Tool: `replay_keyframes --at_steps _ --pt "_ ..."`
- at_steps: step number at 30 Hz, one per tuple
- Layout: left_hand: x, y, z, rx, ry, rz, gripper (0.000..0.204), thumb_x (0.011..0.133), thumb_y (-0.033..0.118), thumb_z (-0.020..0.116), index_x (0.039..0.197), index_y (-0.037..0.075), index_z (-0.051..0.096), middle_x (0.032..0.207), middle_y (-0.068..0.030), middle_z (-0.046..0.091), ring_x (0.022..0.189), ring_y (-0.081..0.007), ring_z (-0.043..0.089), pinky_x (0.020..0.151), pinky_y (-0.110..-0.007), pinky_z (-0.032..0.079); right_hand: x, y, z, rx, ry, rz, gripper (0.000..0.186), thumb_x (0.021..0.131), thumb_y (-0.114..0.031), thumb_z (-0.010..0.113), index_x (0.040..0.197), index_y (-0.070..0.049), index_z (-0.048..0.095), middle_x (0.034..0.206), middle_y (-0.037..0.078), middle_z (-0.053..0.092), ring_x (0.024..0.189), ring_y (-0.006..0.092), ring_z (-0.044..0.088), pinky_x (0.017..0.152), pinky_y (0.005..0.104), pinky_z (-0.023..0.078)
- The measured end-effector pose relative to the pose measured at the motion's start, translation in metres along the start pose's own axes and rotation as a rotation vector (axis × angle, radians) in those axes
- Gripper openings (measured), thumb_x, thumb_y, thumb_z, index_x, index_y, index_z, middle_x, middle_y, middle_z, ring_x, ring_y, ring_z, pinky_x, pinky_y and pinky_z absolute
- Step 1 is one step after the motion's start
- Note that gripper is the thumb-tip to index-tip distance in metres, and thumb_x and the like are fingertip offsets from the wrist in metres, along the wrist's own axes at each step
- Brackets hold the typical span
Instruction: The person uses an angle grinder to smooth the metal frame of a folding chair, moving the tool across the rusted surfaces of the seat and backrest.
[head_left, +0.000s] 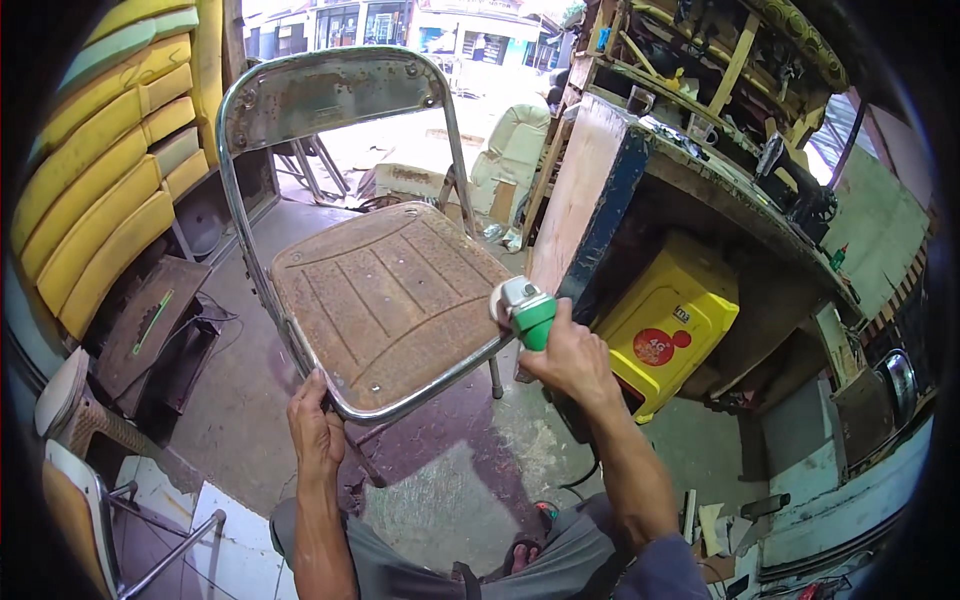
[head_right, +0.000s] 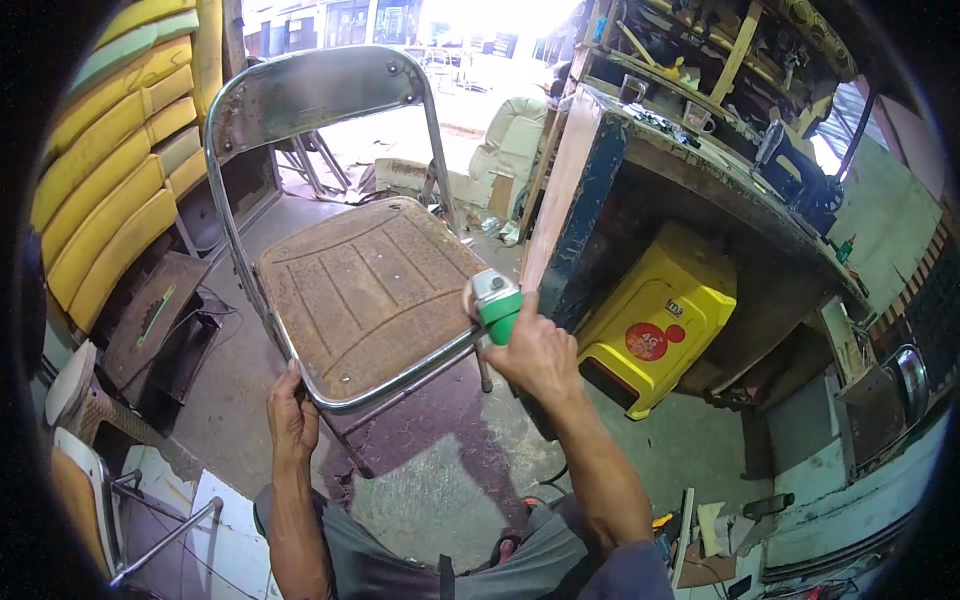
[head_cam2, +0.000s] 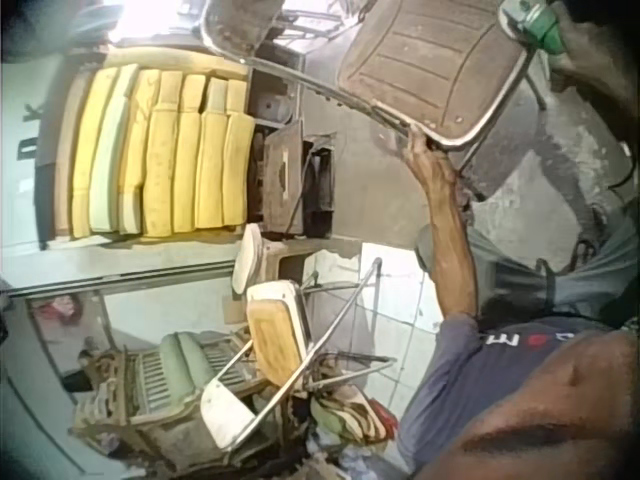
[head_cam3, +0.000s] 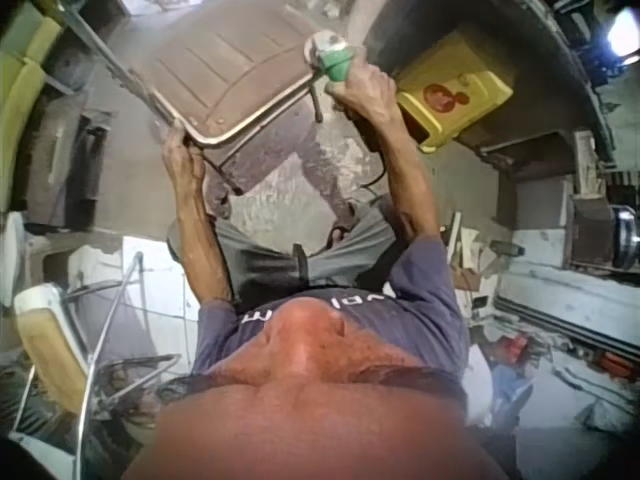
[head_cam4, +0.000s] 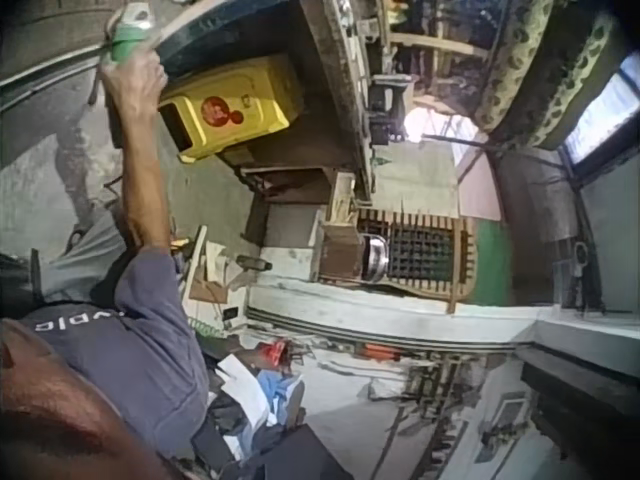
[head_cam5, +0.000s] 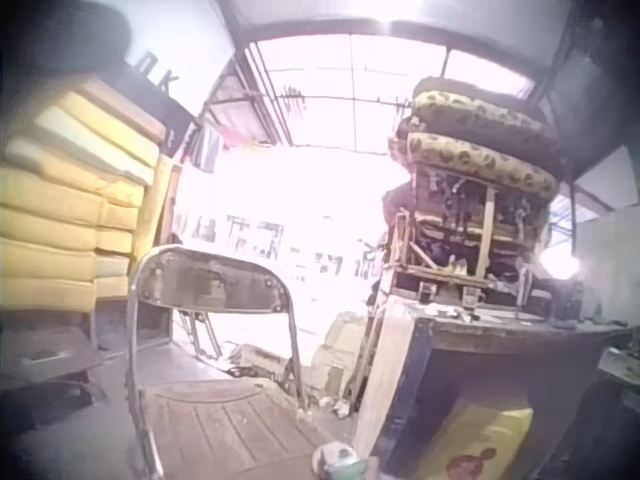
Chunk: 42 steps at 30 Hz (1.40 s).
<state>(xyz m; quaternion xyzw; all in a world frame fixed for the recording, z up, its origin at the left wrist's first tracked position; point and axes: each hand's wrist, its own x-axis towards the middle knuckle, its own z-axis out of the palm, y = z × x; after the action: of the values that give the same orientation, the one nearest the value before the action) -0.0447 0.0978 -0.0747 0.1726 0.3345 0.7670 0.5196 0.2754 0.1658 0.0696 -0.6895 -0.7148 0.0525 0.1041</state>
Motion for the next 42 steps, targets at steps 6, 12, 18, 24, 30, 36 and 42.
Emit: replay_keyframes --at_steps 6,12,18,24,30,36,42 --pt "0.003 0.007 -0.005 0.047 0.036 -0.002 0.033 0.106 0.019 0.058 0.120 -0.009 0.065 0.115 -0.0150 0.071 0.101 -0.0205 0.070 0.091 -0.032 0.056 0.034 0.015 -0.004 0.012 -0.026 0.060 0.076 0.075 -0.036 0.068 0.131 0.007 0.039 0.105 0.035 0.070 0.102 0.0500 0.069 0.092 0.0551 0.054" --pt "0.004 0.008 -0.005 0.047 0.032 0.020 0.032 0.106 0.019 0.057 0.119 -0.009 0.066 0.112 -0.0148 0.072 0.098 -0.0199 0.070 0.088 -0.031 0.056 0.042 0.023 0.003 0.033 0.009 0.047 0.075 0.074 -0.036 0.070 0.127 0.007 0.039 0.103 0.036 0.070 0.098 0.0520 0.069 0.090 0.0564 0.055" --pt "0.002 0.011 -0.003 0.042 0.053 0.009 0.029 0.107 0.018 0.056 0.115 -0.008 0.067 0.107 -0.0115 0.072 0.093 -0.0175 0.069 0.085 -0.030 0.056 0.019 0.016 0.003 0.087 0.007 0.039 0.072 0.073 -0.036 0.070 0.124 0.005 0.039 0.101 0.036 0.069 0.098 0.0526 0.069 0.090 0.0567 0.054" --pt "0.001 0.011 -0.003 0.068 0.016 0.013 0.028 0.107 0.019 0.056 0.114 -0.006 0.067 0.105 -0.0099 0.072 0.090 -0.0158 0.069 0.080 -0.027 0.056 0.019 0.032 0.005 0.128 -0.020 0.052 0.072 0.072 -0.037 0.072 0.123 0.002 0.039 0.102 0.037 0.069 0.100 0.0535 0.068 0.091 0.0565 0.054" --pt "0.000 0.013 -0.004 0.132 -0.030 0.030 0.030 0.107 0.023 0.055 0.114 -0.005 0.066 0.106 -0.0104 0.071 0.089 -0.0173 0.070 0.077 -0.028 0.056 0.023 0.039 0.013 0.205 0.042 0.110 0.078 0.071 -0.037 0.073 0.127 0.003 0.038 0.102 0.037 0.069 0.099 0.0527 0.068 0.090 0.0552 0.054" --pt "0.000 0.008 -0.002 0.117 0.026 0.010 0.031 0.108 0.025 0.054 0.114 -0.003 0.066 0.105 -0.0096 0.071 0.091 -0.0178 0.070 0.081 -0.030 0.057 0.016 0.057 0.026 0.312 0.106 0.158 0.087 0.069 -0.039 0.074 0.133 0.005 0.034 0.100 0.035 0.070 0.098 0.0524 0.069 0.089 0.0550 0.055" --pt "-0.003 0.009 0.007 0.121 0.033 0.018 0.036 0.107 0.028 0.055 0.117 -0.006 0.065 0.108 -0.0117 0.071 0.096 -0.0191 0.070 0.087 -0.032 0.057 0.004 0.067 0.040 0.396 0.104 0.106 0.082 0.074 -0.040 0.072 0.132 0.002 0.033 0.099 0.036 0.069 0.095 0.0540 0.068 0.086 0.0580 0.054"
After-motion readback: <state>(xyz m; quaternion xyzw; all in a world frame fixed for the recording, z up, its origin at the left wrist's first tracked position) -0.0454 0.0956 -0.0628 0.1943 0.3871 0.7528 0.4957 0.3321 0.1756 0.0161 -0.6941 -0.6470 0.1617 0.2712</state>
